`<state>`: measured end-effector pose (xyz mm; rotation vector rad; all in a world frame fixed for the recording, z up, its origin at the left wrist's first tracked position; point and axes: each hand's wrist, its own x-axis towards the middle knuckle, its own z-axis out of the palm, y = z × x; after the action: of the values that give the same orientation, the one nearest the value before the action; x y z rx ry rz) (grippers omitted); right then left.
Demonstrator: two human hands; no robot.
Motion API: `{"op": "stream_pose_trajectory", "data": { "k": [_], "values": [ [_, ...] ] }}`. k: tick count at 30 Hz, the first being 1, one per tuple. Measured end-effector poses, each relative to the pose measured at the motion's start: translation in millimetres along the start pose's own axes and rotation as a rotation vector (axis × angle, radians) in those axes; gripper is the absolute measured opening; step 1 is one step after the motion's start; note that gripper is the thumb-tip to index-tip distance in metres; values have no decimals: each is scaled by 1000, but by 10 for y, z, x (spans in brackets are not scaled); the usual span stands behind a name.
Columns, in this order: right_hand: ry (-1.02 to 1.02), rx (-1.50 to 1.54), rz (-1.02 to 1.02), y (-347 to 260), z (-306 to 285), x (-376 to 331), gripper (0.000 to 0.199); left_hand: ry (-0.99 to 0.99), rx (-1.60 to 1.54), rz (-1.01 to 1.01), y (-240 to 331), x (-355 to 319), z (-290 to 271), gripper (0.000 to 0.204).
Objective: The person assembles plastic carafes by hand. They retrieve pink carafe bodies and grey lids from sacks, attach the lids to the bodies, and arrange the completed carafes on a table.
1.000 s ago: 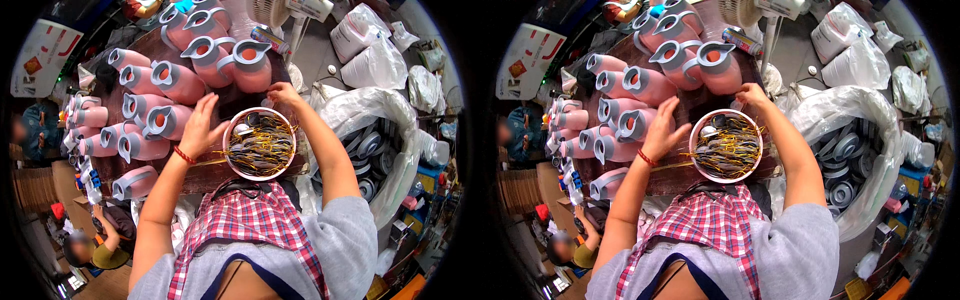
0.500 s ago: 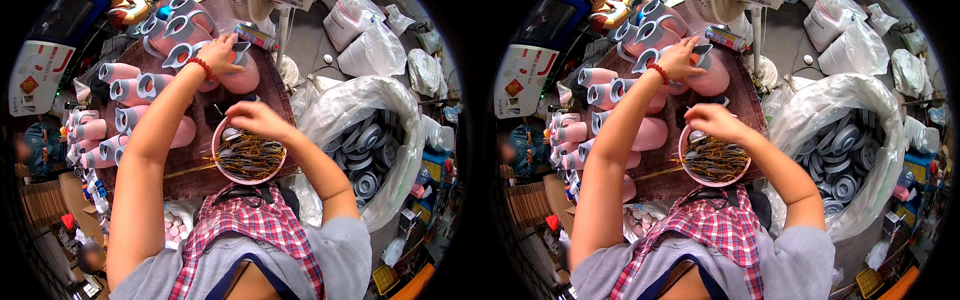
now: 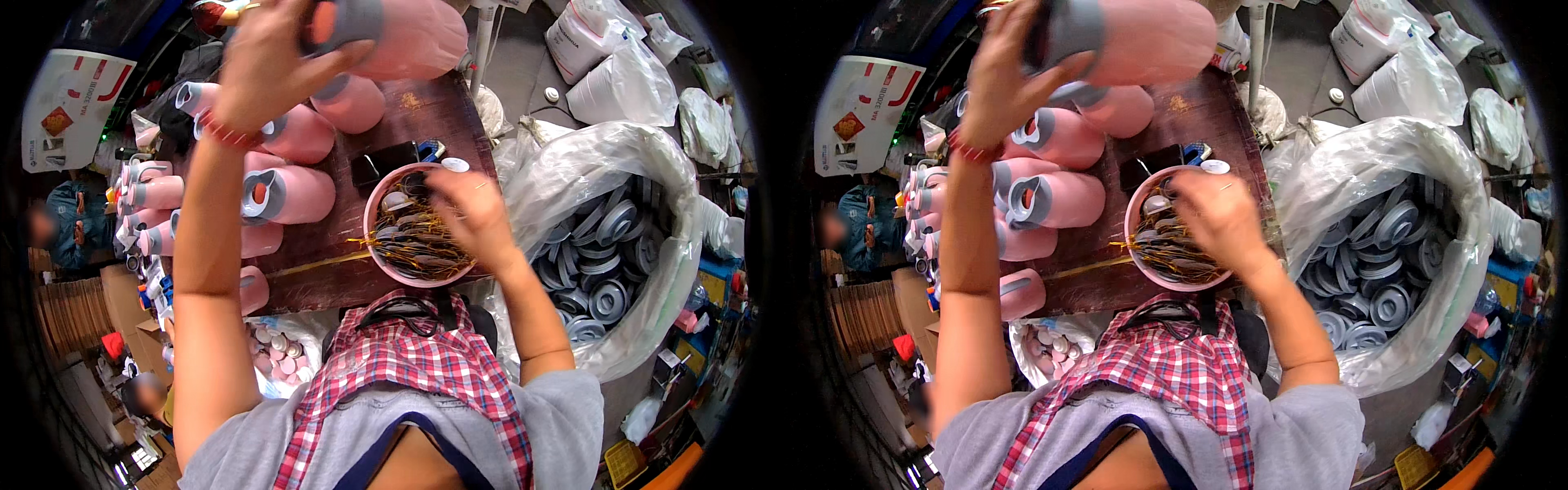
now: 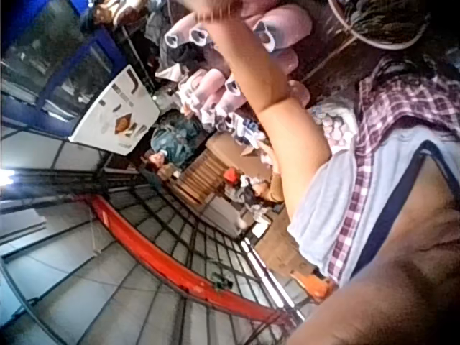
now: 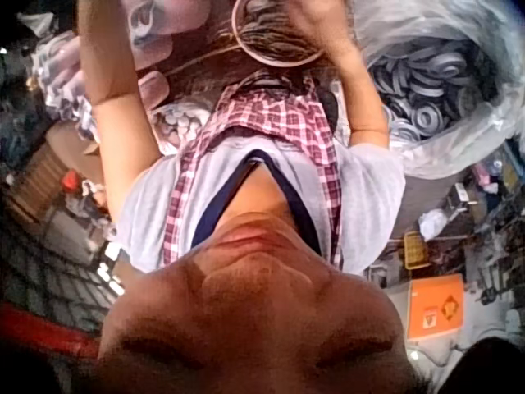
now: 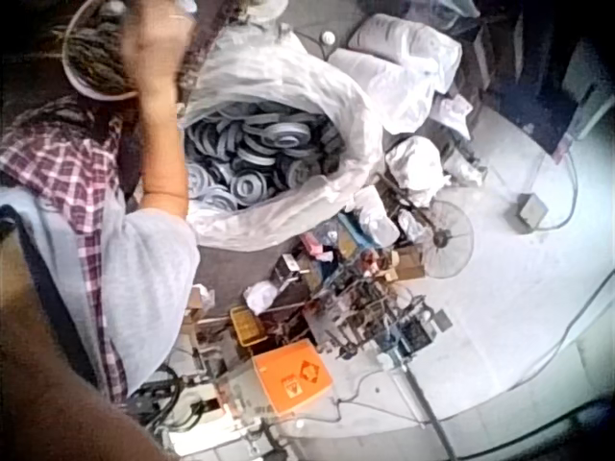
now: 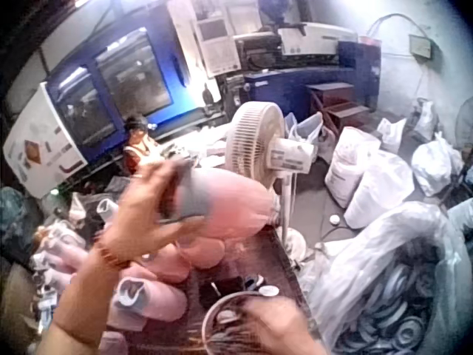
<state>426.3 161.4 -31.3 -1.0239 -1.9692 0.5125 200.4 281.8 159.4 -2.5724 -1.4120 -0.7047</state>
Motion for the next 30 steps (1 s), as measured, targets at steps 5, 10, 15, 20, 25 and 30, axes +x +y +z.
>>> {"op": "stream_pose_trajectory", "data": {
  "k": [5, 10, 15, 20, 25, 30],
  "values": [
    [155, 306, 781, 984, 45, 90, 40, -28, -10, 34, 224, -844, -775, 76],
    [-201, 502, 643, 1045, 204, -22, 34, -213, 54, -191, 344, -1955, -850, 79],
    [-198, 233, 321, 584, 118, -66, 22, -332, -73, -423, 284, -2793, -428, 76],
    [-206, -147, -26, 199, -21, 28, 19, -275, 55, -316, 168, -3032, -90, 75],
    [184, -63, -6, 129, -345, -192, 20, -193, 99, -337, 214, -3166, 144, 81],
    [375, -174, 152, 77, -906, -823, 24, -73, -179, -174, -4, -3119, 115, 71]
  ]
}}
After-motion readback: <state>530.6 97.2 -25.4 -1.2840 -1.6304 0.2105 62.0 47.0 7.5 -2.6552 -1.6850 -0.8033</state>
